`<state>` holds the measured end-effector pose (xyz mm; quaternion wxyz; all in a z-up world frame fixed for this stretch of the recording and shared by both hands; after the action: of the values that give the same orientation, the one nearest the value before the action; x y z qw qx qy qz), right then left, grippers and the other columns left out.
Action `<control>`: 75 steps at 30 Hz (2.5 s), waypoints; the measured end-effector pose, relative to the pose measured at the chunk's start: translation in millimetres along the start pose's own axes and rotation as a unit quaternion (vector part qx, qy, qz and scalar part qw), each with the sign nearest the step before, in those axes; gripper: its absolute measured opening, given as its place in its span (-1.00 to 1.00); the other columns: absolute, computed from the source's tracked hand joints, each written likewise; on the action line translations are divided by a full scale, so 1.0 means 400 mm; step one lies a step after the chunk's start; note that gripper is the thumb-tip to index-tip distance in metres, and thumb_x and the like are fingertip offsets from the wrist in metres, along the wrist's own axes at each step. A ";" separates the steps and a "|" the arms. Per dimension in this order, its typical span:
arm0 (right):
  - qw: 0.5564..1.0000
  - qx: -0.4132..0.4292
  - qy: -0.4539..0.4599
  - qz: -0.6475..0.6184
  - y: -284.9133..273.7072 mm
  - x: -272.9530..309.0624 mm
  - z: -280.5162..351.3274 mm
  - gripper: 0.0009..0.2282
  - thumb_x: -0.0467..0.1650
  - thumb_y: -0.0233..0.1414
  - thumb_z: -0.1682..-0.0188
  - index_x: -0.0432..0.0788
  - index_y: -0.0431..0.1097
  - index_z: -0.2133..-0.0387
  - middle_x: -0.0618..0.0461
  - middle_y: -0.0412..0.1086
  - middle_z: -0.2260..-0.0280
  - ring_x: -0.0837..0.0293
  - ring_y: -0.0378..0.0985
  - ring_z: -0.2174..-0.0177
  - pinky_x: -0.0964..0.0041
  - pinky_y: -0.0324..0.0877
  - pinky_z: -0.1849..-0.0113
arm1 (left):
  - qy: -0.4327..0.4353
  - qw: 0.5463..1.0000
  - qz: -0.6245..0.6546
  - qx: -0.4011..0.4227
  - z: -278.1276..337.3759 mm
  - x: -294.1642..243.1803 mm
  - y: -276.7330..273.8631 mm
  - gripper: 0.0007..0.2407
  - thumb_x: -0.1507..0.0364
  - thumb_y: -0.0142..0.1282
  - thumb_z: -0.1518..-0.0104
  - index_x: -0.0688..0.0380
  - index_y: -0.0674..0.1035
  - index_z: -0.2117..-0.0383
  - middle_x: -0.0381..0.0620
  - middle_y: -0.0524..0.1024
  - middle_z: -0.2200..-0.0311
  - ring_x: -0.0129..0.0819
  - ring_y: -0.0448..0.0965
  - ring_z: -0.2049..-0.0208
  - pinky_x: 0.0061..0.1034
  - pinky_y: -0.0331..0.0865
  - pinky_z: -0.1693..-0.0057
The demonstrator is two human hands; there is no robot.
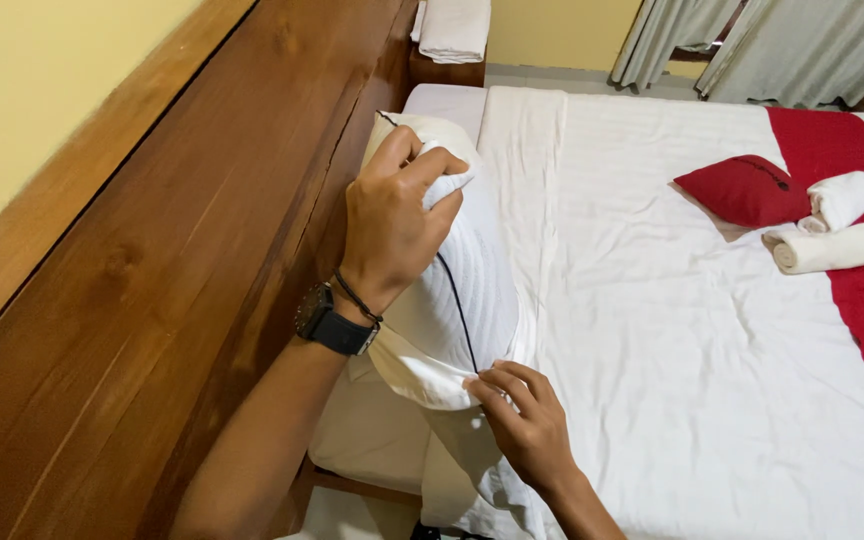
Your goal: The person puts a white pillow into a white pillowcase with a blue piping trim. They insert the pillow into the case, pull the fabric over the corners, and smooth the surface to ensure a neat fit.
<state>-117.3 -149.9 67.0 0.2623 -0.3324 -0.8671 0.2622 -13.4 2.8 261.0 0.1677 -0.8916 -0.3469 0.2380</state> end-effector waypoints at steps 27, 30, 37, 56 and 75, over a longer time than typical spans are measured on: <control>0.985 -0.044 0.117 -0.122 0.010 -0.156 -0.132 -0.76 -0.60 0.10 0.11 -0.09 0.52 0.21 -0.04 0.53 0.31 -0.23 0.58 0.29 -0.01 0.46 0.25 | 0.085 0.985 -0.147 0.036 0.084 -0.030 0.124 -0.91 0.56 0.11 -0.05 0.27 0.66 0.39 0.07 0.32 0.31 0.03 0.48 0.36 -0.21 0.41 0.28; 0.984 -0.045 0.099 -0.144 0.017 -0.180 -0.134 -0.75 -0.61 0.10 0.10 -0.06 0.54 0.22 0.04 0.56 0.24 -0.13 0.60 0.21 0.09 0.46 0.20 | 0.130 0.967 -0.176 0.132 0.122 -0.066 0.123 -0.71 0.29 0.31 -0.04 0.18 0.68 0.17 0.21 0.45 -0.06 0.15 0.25 -0.28 0.27 -0.13 -0.34; 0.989 -0.008 0.103 -0.105 0.018 -0.193 -0.140 -0.70 -0.64 0.17 0.18 -0.04 0.56 0.24 0.07 0.56 0.37 -0.07 0.61 0.29 0.13 0.46 0.16 | 0.184 0.938 -0.253 0.149 0.217 -0.069 0.162 -0.81 0.54 0.28 -0.03 0.40 0.62 0.27 0.13 0.56 0.37 -0.01 0.54 -0.06 0.49 -0.25 -0.37; 0.990 -0.006 0.117 -0.082 -0.100 -0.130 -0.038 -0.73 -0.39 0.28 0.18 -0.13 0.52 0.18 -0.09 0.29 -0.12 -0.07 0.32 -0.15 0.07 0.34 -0.11 | 0.167 0.955 -0.237 0.066 0.156 -0.087 0.063 -0.92 0.51 0.22 -0.20 -0.08 0.65 0.32 -0.37 0.59 0.41 -0.57 0.54 0.34 -0.38 -0.13 -0.46; 0.991 0.037 0.106 -0.072 -0.021 -0.135 0.044 -0.82 -0.47 0.28 0.21 -0.18 0.50 0.34 0.02 0.31 -0.09 -0.01 0.32 -0.21 0.11 0.34 -0.18 | 0.143 0.957 -0.236 0.089 0.190 -0.035 0.034 -0.90 0.50 0.20 -0.21 -0.14 0.67 0.31 -0.40 0.59 0.38 -0.58 0.58 0.26 -0.35 -0.23 -0.47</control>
<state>-97.4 -199.0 44.5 0.3824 -0.2855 -0.8460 0.2378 -56.5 -6.3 196.0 0.3453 -0.7907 -0.4971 0.0912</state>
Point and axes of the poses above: each hand's wrist, its own z-axis away from the middle knuckle, its own y-axis out of the palm, x = y × z, the point moved 7 cm from there along -z, towards the middle knuckle
